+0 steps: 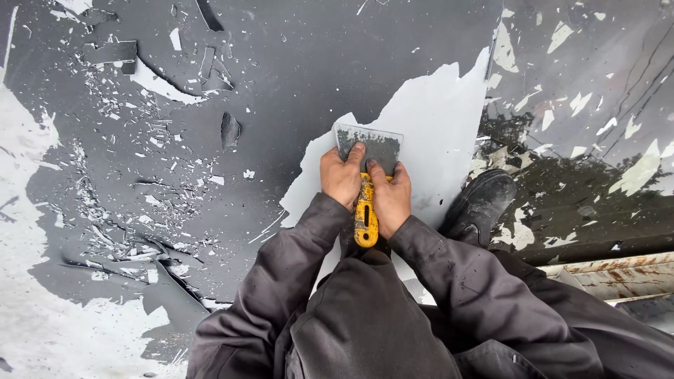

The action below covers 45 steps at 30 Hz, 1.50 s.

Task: Scraping a black coating or paint layer from an industrial flat surface using a hand scraper.

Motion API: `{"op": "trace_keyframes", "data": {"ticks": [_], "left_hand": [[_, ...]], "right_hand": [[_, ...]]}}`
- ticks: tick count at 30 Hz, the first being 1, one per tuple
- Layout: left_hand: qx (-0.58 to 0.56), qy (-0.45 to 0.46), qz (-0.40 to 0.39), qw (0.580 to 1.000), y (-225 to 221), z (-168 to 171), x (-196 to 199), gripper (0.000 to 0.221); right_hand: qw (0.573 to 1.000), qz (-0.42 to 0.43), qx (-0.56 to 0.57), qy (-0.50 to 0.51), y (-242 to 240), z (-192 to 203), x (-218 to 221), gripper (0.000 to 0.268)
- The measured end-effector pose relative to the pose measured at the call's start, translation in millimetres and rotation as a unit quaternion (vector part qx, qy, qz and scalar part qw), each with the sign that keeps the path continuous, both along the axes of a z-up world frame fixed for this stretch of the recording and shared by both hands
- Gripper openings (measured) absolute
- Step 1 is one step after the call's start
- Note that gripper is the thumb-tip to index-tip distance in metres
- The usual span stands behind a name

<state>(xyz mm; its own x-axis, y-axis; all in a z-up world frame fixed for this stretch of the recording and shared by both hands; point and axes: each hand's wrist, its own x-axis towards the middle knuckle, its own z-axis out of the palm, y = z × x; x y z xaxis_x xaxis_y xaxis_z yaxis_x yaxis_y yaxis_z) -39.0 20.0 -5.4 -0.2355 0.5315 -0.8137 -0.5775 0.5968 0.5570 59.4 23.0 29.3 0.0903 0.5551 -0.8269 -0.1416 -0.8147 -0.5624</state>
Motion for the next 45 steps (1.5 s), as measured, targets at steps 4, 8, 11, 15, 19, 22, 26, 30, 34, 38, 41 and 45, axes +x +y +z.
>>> {"op": "trace_keyframes", "data": {"ticks": [4,8,11,15,19,22,26,30,34,38,41,45], "left_hand": [[0.0,0.045,0.029,0.999,12.0,0.7,8.5,0.024],[-0.007,0.05,0.052,0.997,9.3,-3.1,30.6,0.026],[-0.009,-0.008,0.183,0.983,2.3,-14.5,52.8,0.024],[0.039,0.064,0.162,0.984,6.2,-25.3,54.1,0.025],[0.044,0.048,0.104,0.992,3.4,-14.7,34.8,0.023],[0.071,0.038,0.095,0.992,2.8,-15.0,27.8,0.022],[0.06,0.074,0.046,0.994,10.9,-18.2,8.3,0.023],[0.124,0.07,0.022,0.99,53.5,-37.3,-11.7,0.025],[0.112,0.082,0.067,0.988,95.2,6.2,-7.3,0.031],[0.145,-0.051,0.159,0.975,60.5,27.0,30.2,0.025],[0.183,-0.086,0.178,0.963,27.2,9.8,42.4,0.027],[0.112,-0.172,0.177,0.963,-14.8,17.4,33.6,0.026]], "right_hand": [[0.998,0.027,0.038,-0.043,17.4,-2.7,5.2,0.025],[0.992,0.083,0.087,-0.042,28.4,-9.6,27.1,0.023],[0.976,0.175,0.122,-0.047,37.3,-8.2,39.7,0.022],[0.97,0.179,0.16,-0.034,32.6,-28.3,43.4,0.023],[0.988,0.073,0.132,0.016,17.4,-20.8,25.3,0.023],[0.992,0.029,0.119,0.029,12.1,-23.0,20.0,0.022],[0.993,0.002,0.117,0.01,7.6,-45.4,5.7,0.022],[0.984,-0.01,0.176,0.005,49.8,-64.2,-12.5,0.023],[0.975,0.076,0.199,0.066,109.7,6.2,-2.8,0.026],[0.966,0.174,0.19,0.033,97.4,37.2,26.2,0.029],[0.971,0.196,0.135,0.001,78.8,55.2,25.3,0.029],[0.972,0.19,0.139,0.018,31.6,31.0,32.0,0.025]]}}
